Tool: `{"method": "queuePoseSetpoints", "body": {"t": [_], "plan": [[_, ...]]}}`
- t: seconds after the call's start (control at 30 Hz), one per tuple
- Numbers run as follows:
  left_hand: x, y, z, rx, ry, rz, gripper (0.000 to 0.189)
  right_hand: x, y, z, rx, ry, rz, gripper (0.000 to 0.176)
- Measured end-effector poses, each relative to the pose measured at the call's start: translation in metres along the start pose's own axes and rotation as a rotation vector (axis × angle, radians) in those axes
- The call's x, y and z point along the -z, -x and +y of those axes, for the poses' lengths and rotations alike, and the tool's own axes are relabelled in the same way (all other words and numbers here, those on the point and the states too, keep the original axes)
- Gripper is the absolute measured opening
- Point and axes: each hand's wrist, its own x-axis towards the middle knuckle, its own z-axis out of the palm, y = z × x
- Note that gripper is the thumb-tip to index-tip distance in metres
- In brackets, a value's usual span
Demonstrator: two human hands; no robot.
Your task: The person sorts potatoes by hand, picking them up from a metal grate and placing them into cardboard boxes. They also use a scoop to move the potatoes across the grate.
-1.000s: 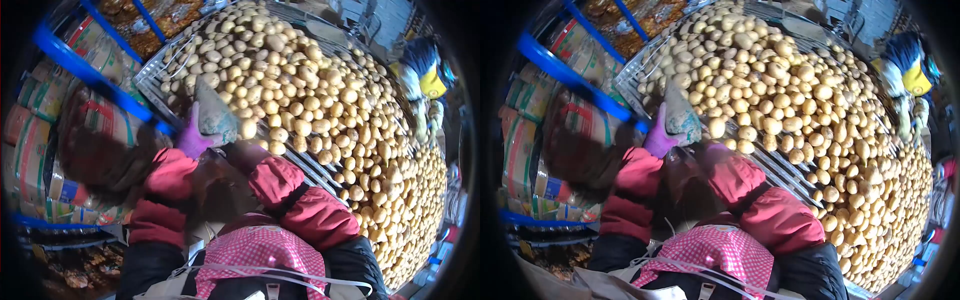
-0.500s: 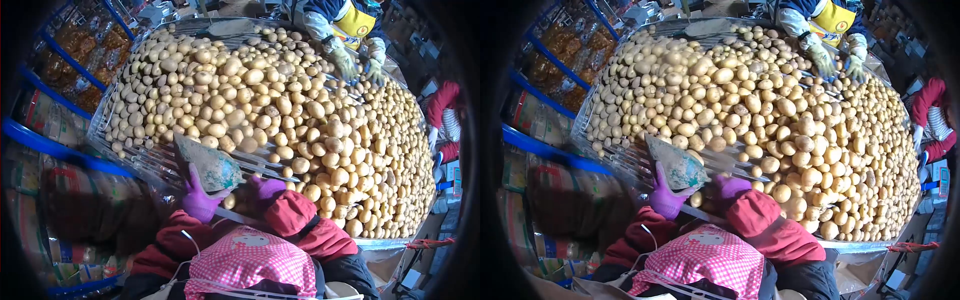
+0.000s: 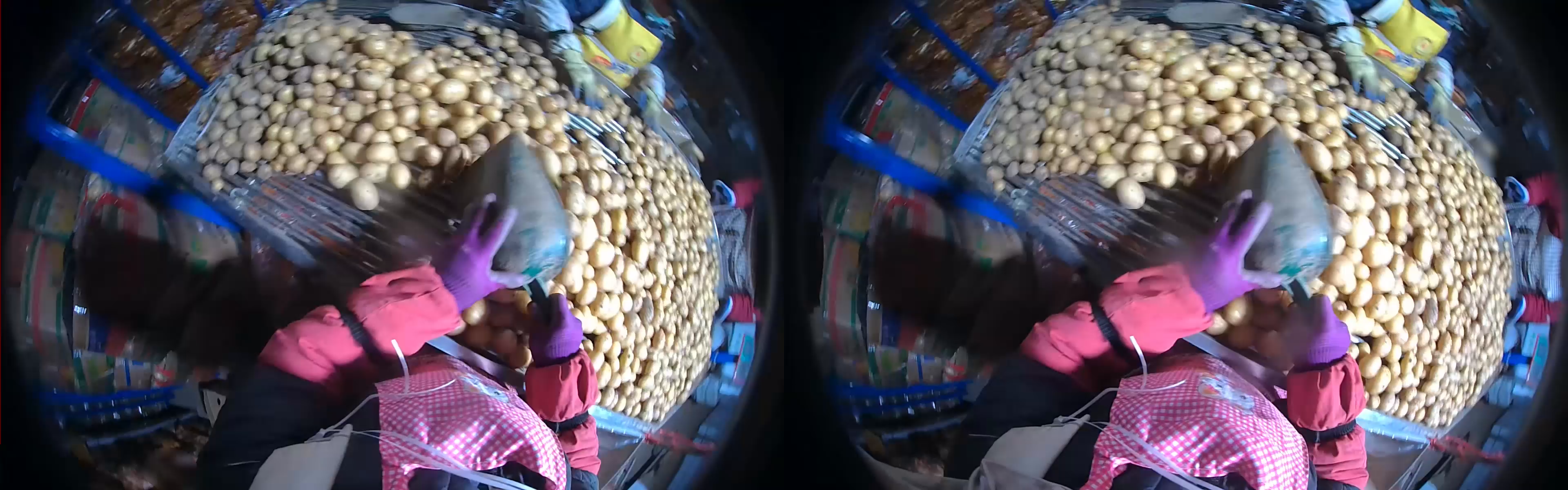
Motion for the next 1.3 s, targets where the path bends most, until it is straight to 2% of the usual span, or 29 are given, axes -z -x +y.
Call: {"method": "queuePoseSetpoints", "body": {"t": [0.03,0.1,0.13,0.17,0.23,0.3,0.33,0.37,0.4,0.47,0.53,0.57,0.6,0.63,0.67,0.7,0.73,0.77,0.83,0.9,0.93,0.97,1.0,1.03,1.07,1.1,1.13,1.23,1.3], "plan": [[-0.010,-0.015,0.015,-0.059,-0.032,-0.059,0.108,-0.011,0.016,0.032,-0.215,0.057,0.072,0.026],[-0.024,-0.044,0.052,-0.089,0.006,-0.175,0.103,0.009,0.028,0.059,-0.215,0.001,0.237,0.027],[-0.036,-0.049,0.060,-0.190,0.101,-0.117,0.100,0.016,0.037,0.067,-0.271,0.138,0.302,0.026],[-0.045,-0.053,0.065,-0.222,0.216,-0.211,0.101,0.030,0.048,0.071,-0.320,0.220,0.296,0.021],[-0.053,-0.059,0.065,-0.334,0.461,-0.271,0.099,0.039,0.077,0.106,-0.313,0.122,0.401,0.020],[-0.034,-0.052,0.047,-0.353,0.638,-0.254,0.093,0.036,0.095,0.111,-0.520,-0.470,0.491,0.019],[0.005,-0.051,0.043,-0.286,0.611,-0.243,0.087,0.048,0.088,0.079,-0.633,-0.577,0.396,0.017],[0.032,-0.038,0.027,-0.256,0.545,-0.090,0.069,0.040,0.086,0.075,-0.616,-0.725,0.402,0.016],[0.039,-0.024,0.002,-0.174,0.645,0.126,0.065,0.028,0.079,0.064,-0.585,-0.802,0.398,0.016],[0.084,0.002,-0.070,0.016,0.437,0.381,0.053,-0.002,0.061,0.034,-0.483,-0.933,0.354,0.017],[0.142,0.032,-0.127,0.204,0.468,0.603,0.052,-0.015,0.027,-0.028,-0.560,-0.714,0.119,0.028],[0.171,0.055,-0.188,0.191,0.130,0.644,0.044,-0.025,0.014,-0.043,-0.304,-0.527,0.001,0.032],[0.197,0.065,-0.179,0.196,0.118,0.674,0.042,-0.068,0.009,-0.030,-0.075,-0.650,-0.049,0.037],[0.222,0.074,-0.171,0.200,0.106,0.704,0.040,-0.067,-0.014,-0.082,0.040,-0.395,-0.022,0.042],[0.236,0.085,-0.177,0.326,0.304,0.796,0.040,-0.092,-0.025,-0.096,0.113,-0.278,-0.054,0.035],[0.251,0.100,-0.193,0.282,0.144,0.755,0.044,-0.115,-0.036,-0.111,0.189,-0.165,-0.077,0.030],[0.261,0.106,-0.187,0.357,0.532,0.823,0.050,-0.134,-0.048,-0.135,0.248,-0.228,-0.004,0.028],[0.269,0.115,-0.199,0.379,0.604,0.827,0.054,-0.146,-0.061,-0.152,0.261,-0.147,-0.100,0.032],[0.274,0.127,-0.219,0.384,0.439,0.759,0.055,-0.169,-0.081,-0.167,0.410,-0.074,-0.338,0.046],[0.268,0.125,-0.224,0.518,0.442,0.733,0.055,-0.183,-0.066,-0.163,0.483,-0.115,-0.208,0.058],[0.265,0.121,-0.226,0.589,0.440,0.716,0.056,-0.172,-0.062,-0.160,0.456,-0.156,-0.139,0.059],[0.262,0.116,-0.232,0.549,0.315,0.696,0.056,-0.156,-0.055,-0.154,0.429,-0.196,-0.069,0.060],[0.260,0.110,-0.241,0.503,0.191,0.675,0.057,-0.143,-0.049,-0.143,0.373,-0.181,-0.050,0.070],[0.256,0.092,-0.229,0.451,0.072,0.650,0.058,-0.139,-0.041,-0.128,0.352,-0.101,0.114,0.067],[0.262,0.077,-0.211,0.327,-0.244,0.601,0.060,-0.127,-0.028,-0.108,0.330,-0.118,0.210,0.064],[0.265,0.061,-0.204,0.255,-0.367,0.618,0.062,-0.104,-0.019,-0.098,0.257,-0.056,0.315,0.048],[0.268,0.046,-0.197,0.185,-0.494,0.643,0.064,-0.086,-0.008,-0.084,0.156,-0.037,0.378,0.046],[0.258,0.001,-0.172,-0.081,-0.332,0.599,0.069,-0.070,0.071,0.018,-0.264,0.070,0.561,0.037],[0.229,-0.019,-0.141,-0.171,-0.210,0.468,0.069,-0.037,0.124,0.052,-0.502,0.477,0.576,0.041]]}}
